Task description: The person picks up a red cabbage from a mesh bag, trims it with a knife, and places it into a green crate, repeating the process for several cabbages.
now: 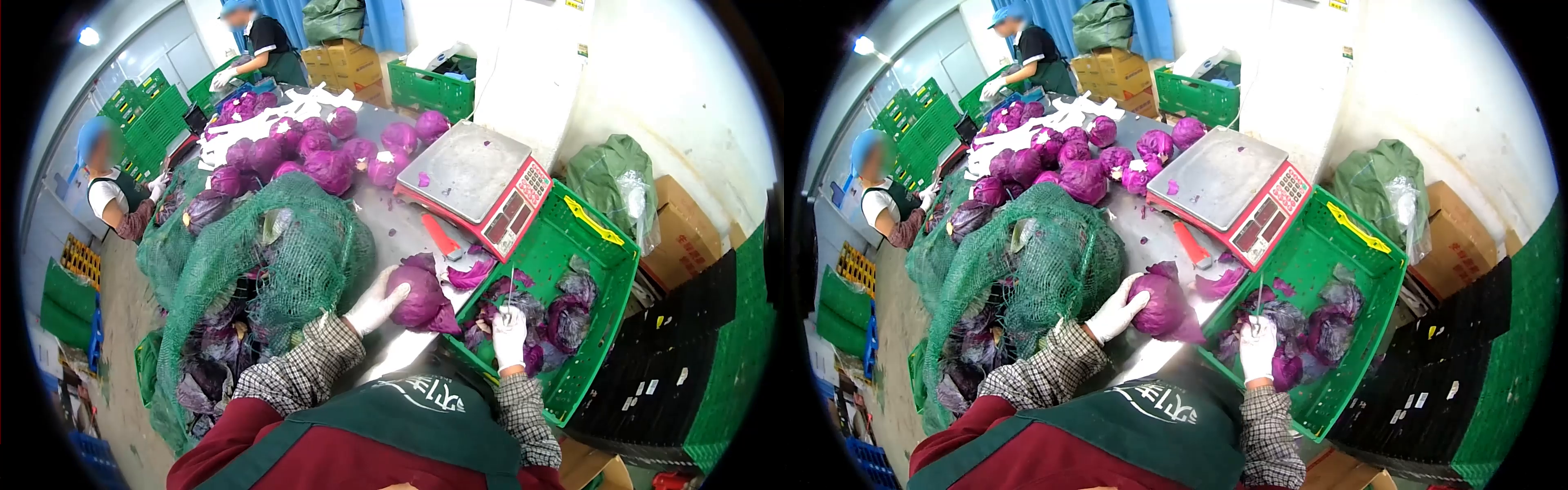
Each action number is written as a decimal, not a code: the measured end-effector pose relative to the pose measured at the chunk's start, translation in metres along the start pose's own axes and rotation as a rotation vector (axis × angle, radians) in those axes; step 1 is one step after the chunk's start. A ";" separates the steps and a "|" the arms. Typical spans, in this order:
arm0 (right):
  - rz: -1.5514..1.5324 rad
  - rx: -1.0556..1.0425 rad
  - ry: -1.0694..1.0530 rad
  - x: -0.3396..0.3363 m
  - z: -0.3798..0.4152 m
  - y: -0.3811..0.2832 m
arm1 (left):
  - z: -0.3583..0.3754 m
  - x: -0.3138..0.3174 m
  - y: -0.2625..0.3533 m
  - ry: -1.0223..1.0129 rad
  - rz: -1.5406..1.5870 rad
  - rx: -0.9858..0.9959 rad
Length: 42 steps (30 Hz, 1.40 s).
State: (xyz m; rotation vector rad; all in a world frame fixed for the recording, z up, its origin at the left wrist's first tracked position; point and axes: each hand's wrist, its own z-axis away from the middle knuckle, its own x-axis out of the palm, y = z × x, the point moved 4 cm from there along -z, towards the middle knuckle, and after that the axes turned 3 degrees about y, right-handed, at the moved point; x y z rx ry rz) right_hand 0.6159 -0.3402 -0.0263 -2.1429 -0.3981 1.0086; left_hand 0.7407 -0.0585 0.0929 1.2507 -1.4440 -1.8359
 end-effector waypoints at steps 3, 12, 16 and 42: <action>-0.384 0.091 -0.118 -0.028 -0.026 -0.108 | -0.005 0.007 0.009 -0.020 -0.165 0.029; -0.125 -0.235 -0.346 -0.020 -0.033 -0.170 | 0.005 0.012 0.041 -0.028 -0.384 0.033; -0.056 -0.225 -0.256 -0.020 -0.030 -0.169 | 0.009 0.018 0.051 -0.019 -0.491 0.054; -0.584 0.128 -0.295 -0.025 -0.024 -0.140 | 0.028 0.013 0.041 -0.294 -0.448 0.240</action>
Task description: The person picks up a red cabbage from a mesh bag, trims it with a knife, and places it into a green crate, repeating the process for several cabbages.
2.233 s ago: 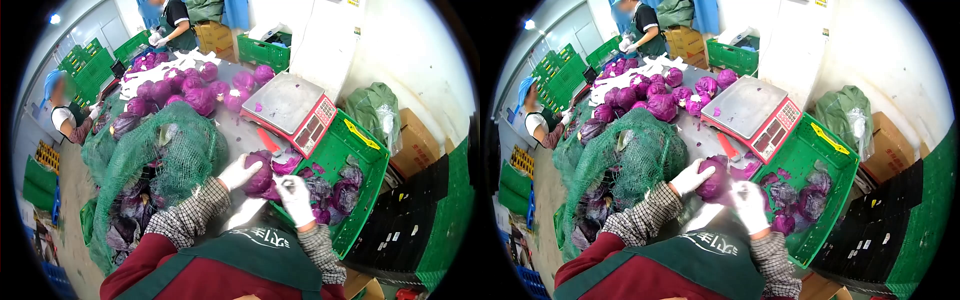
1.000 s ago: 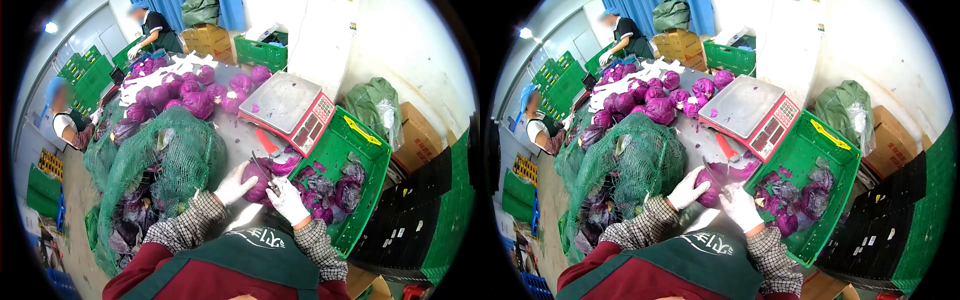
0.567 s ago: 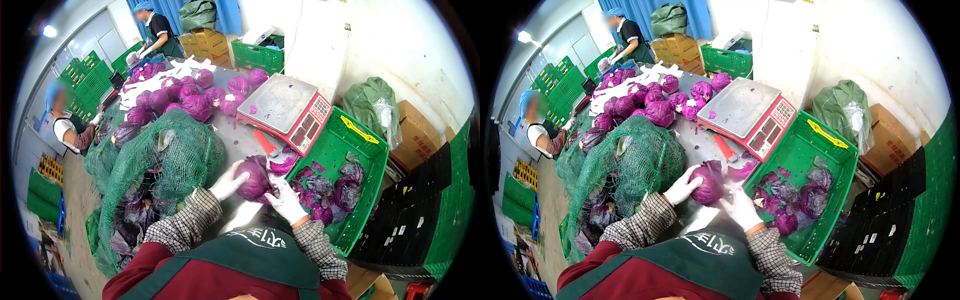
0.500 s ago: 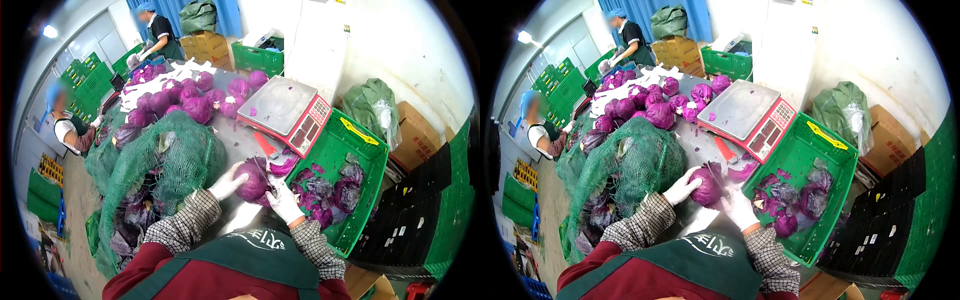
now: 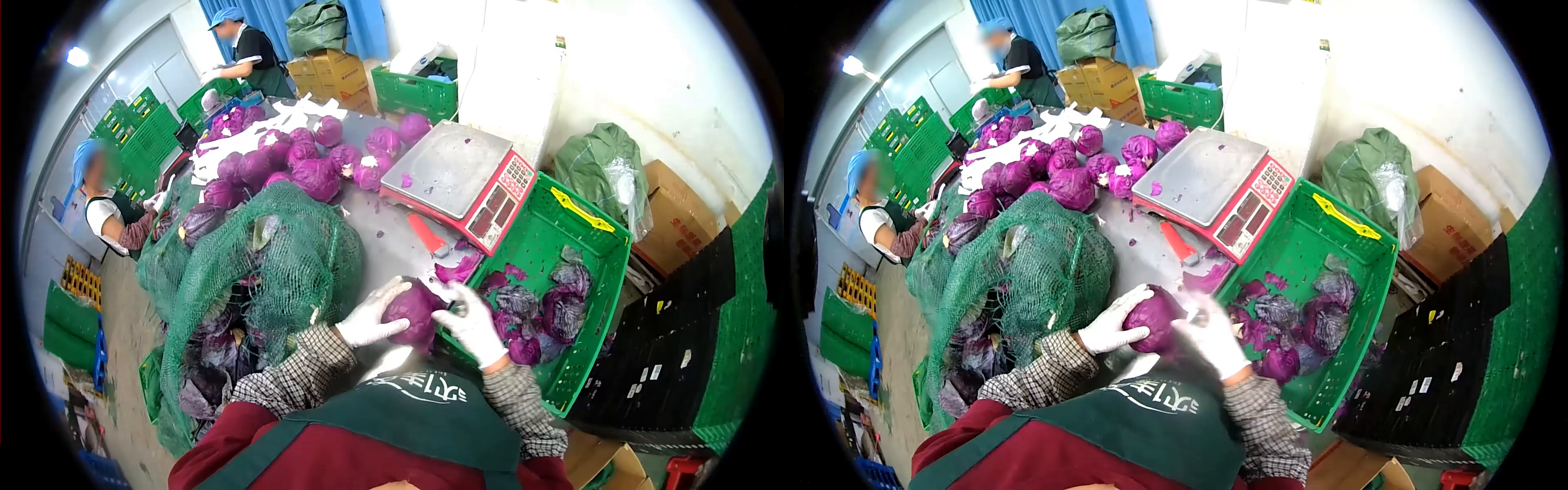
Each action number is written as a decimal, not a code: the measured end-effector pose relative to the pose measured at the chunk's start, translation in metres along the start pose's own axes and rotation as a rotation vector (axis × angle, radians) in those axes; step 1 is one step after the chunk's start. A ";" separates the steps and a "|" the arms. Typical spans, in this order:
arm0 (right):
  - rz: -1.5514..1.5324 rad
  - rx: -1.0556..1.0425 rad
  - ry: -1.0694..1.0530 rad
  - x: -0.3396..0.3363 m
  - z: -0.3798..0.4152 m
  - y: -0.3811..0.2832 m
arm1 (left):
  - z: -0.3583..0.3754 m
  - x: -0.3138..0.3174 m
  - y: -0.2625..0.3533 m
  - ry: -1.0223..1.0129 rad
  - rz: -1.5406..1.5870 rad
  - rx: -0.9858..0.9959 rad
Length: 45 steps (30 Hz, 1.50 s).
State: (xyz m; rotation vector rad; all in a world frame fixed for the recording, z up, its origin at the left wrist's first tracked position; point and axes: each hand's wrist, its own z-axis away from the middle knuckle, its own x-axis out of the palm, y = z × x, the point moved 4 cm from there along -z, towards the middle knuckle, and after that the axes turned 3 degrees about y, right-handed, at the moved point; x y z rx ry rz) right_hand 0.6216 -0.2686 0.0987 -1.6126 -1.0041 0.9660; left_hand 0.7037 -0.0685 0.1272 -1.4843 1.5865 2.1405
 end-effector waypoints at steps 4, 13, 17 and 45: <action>0.150 -0.002 0.033 0.014 -0.009 0.023 | 0.007 -0.004 -0.007 0.021 0.110 -0.028; 0.330 -0.221 0.174 -0.019 -0.003 -0.022 | 0.036 -0.025 0.033 -0.044 -0.005 -0.235; 0.354 -0.334 0.260 -0.006 -0.006 -0.052 | 0.019 0.006 0.031 0.134 -0.181 -0.321; 0.381 -0.060 0.209 -0.057 -0.002 0.005 | 0.009 -0.022 -0.020 0.063 0.347 -0.170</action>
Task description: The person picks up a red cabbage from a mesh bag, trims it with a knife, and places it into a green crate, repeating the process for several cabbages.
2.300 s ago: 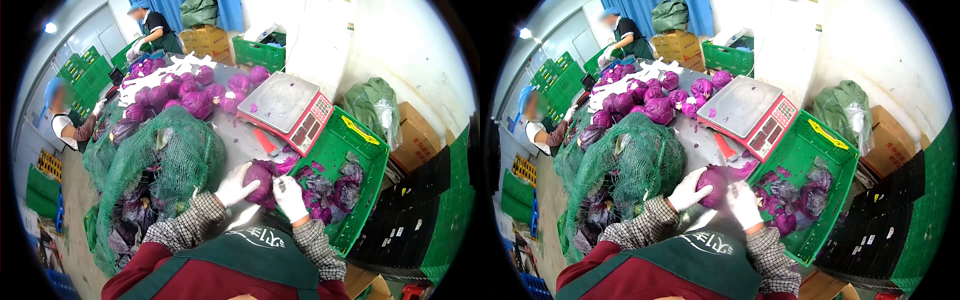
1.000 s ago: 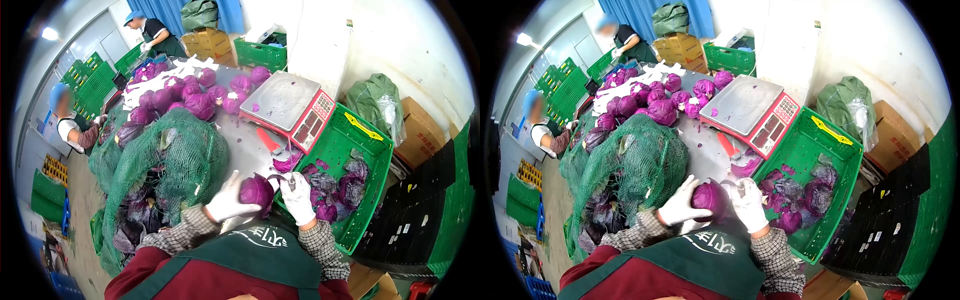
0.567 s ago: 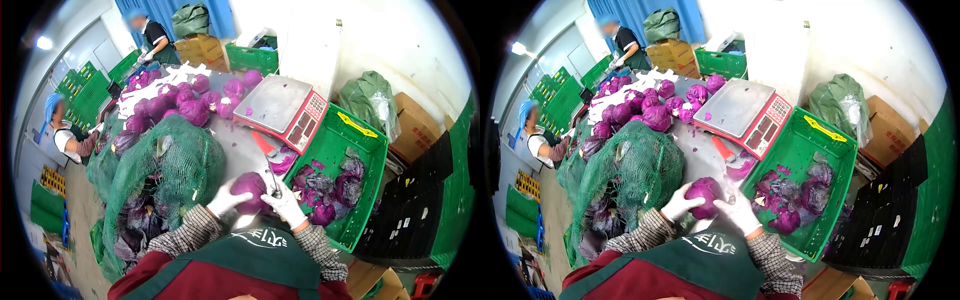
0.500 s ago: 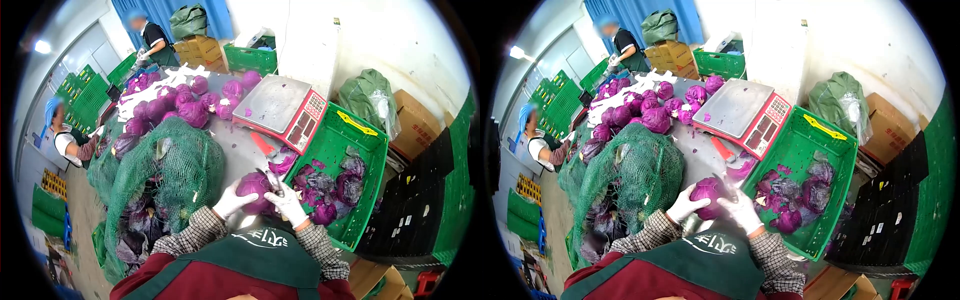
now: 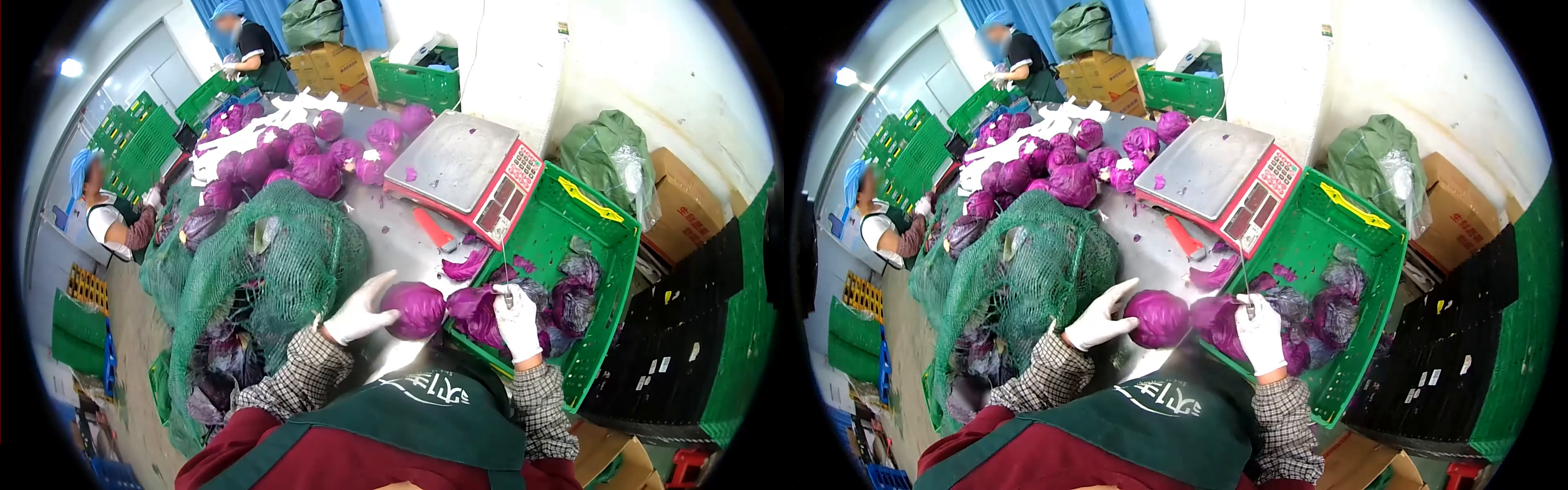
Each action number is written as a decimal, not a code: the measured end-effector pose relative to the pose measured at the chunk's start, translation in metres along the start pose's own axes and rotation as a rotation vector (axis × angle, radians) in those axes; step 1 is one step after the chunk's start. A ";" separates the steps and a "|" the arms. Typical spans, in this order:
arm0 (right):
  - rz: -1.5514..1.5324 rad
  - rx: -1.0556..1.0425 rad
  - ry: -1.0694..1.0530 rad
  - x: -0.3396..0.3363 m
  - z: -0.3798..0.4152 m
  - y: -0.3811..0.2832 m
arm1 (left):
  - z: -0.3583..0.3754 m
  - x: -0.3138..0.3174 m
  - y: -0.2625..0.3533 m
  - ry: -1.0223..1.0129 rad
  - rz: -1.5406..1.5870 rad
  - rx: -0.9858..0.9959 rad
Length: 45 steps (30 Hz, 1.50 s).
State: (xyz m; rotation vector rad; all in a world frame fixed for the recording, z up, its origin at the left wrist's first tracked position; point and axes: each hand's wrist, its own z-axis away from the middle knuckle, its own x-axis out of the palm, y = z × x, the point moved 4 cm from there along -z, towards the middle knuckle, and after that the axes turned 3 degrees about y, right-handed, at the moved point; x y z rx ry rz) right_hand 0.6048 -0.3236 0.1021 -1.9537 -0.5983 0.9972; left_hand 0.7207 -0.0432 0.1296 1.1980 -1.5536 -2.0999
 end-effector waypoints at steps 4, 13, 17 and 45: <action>-0.058 0.036 -0.111 -0.005 -0.008 -0.034 | -0.014 0.029 0.041 0.058 -0.578 0.069; -0.193 0.385 0.371 -0.065 0.028 0.118 | -0.021 0.014 -0.031 0.075 1.098 -0.463; -0.419 0.582 0.162 -0.051 0.040 0.065 | -0.025 0.042 0.000 -0.103 1.566 -0.445; -0.707 0.336 -0.683 0.140 0.043 0.031 | 0.095 -0.345 0.078 1.155 1.002 0.268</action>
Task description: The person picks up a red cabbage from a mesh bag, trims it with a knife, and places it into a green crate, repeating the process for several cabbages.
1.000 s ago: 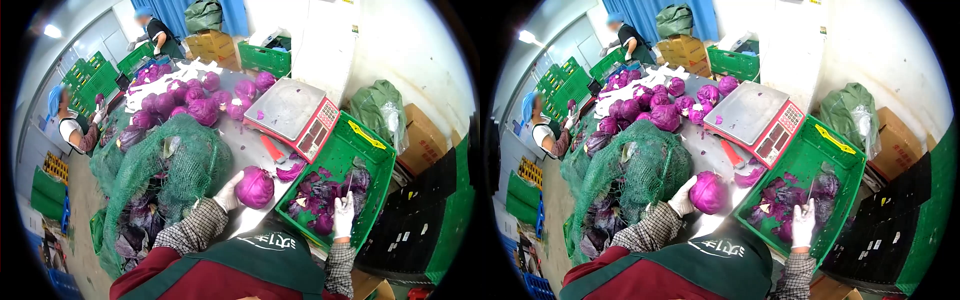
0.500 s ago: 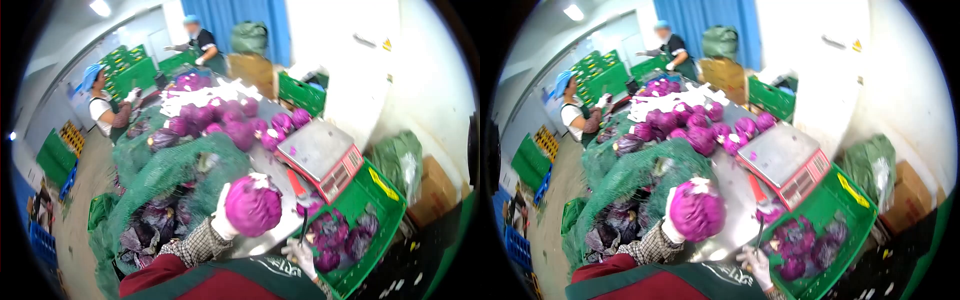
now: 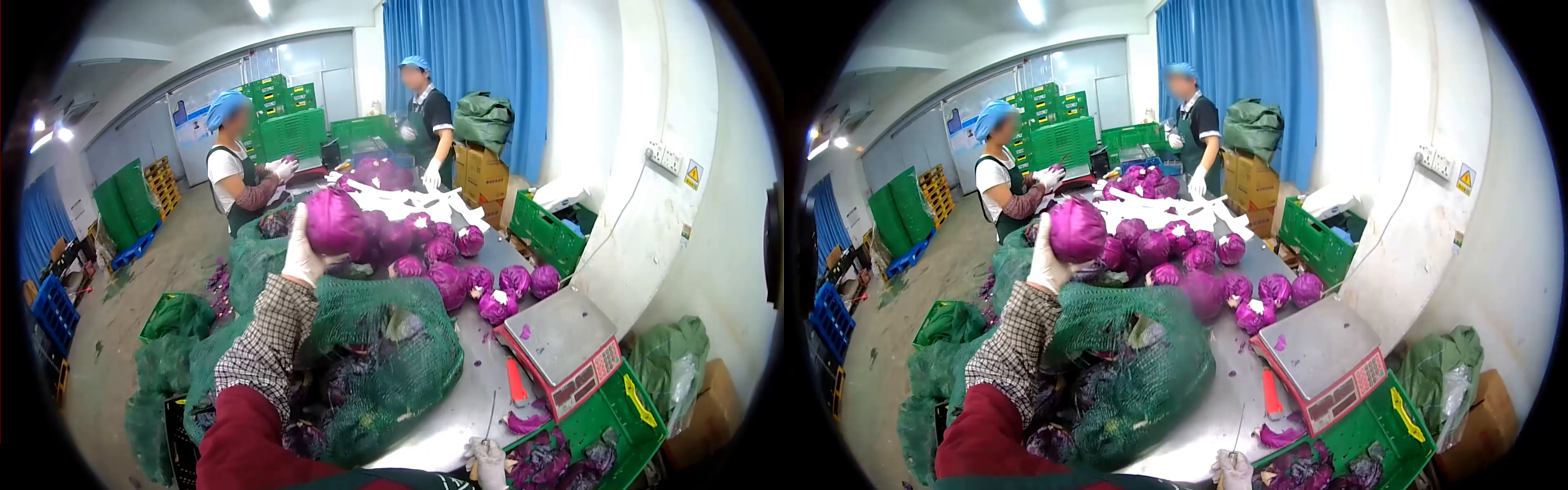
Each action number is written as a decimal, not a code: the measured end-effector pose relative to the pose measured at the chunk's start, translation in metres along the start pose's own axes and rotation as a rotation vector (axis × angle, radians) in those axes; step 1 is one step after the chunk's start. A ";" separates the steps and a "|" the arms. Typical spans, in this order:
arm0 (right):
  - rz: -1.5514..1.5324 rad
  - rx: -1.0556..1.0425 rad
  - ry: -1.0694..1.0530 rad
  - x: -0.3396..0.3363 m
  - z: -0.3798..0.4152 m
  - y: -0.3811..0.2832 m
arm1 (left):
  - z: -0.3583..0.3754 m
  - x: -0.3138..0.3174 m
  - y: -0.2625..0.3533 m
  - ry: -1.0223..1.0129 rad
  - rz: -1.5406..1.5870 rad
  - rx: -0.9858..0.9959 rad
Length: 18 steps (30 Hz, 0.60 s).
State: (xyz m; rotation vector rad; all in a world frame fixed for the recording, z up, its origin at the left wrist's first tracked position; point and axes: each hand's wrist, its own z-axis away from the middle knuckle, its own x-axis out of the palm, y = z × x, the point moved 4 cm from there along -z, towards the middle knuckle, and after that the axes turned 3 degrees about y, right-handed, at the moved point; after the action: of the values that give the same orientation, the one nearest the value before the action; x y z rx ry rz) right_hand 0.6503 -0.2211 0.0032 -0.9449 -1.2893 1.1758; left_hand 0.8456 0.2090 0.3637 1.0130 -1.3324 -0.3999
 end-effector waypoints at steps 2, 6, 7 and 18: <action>0.205 -0.114 0.080 0.001 -0.009 0.015 | -0.037 -0.006 -0.023 -0.012 0.007 -0.160; 0.152 0.124 0.186 0.018 -0.007 -0.034 | -0.103 -0.016 -0.062 0.114 -0.046 -0.237; 0.171 0.157 0.150 0.017 -0.008 -0.038 | -0.116 -0.019 -0.069 0.165 -0.164 -0.206; 1.114 -0.624 -0.054 -0.009 -0.009 0.000 | -0.172 -0.008 -0.105 -0.091 -1.744 0.671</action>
State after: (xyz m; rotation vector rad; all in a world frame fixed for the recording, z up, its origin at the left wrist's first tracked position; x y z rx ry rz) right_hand 0.6599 -0.2291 0.0006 -2.2807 -1.1795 1.6251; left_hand 1.0330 0.2223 0.2911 2.6162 -0.2646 -1.3038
